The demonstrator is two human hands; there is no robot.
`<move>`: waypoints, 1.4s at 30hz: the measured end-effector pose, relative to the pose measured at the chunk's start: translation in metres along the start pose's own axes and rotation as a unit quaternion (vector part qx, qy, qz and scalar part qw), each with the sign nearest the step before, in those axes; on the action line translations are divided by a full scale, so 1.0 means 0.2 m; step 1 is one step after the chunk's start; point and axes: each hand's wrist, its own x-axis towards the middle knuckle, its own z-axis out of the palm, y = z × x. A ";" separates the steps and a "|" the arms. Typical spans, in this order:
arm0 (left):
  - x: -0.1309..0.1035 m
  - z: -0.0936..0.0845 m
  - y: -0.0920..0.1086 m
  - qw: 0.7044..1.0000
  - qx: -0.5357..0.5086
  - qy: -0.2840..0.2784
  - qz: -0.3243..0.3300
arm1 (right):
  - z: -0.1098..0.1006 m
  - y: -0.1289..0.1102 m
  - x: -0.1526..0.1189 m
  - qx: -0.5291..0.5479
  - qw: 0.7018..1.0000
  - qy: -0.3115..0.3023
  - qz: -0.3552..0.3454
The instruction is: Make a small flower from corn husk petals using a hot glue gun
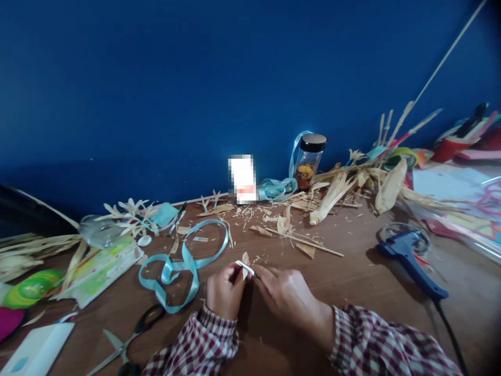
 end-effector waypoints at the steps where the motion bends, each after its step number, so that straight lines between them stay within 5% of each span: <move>1: 0.00 0.00 0.00 1.000 0.004 0.000 0.001 | 0.00 0.00 0.00 -0.005 1.000 -0.003 0.001; 42: -0.01 0.00 -0.01 0.999 0.027 0.025 0.015 | 0.00 0.01 0.00 0.016 1.000 0.006 0.021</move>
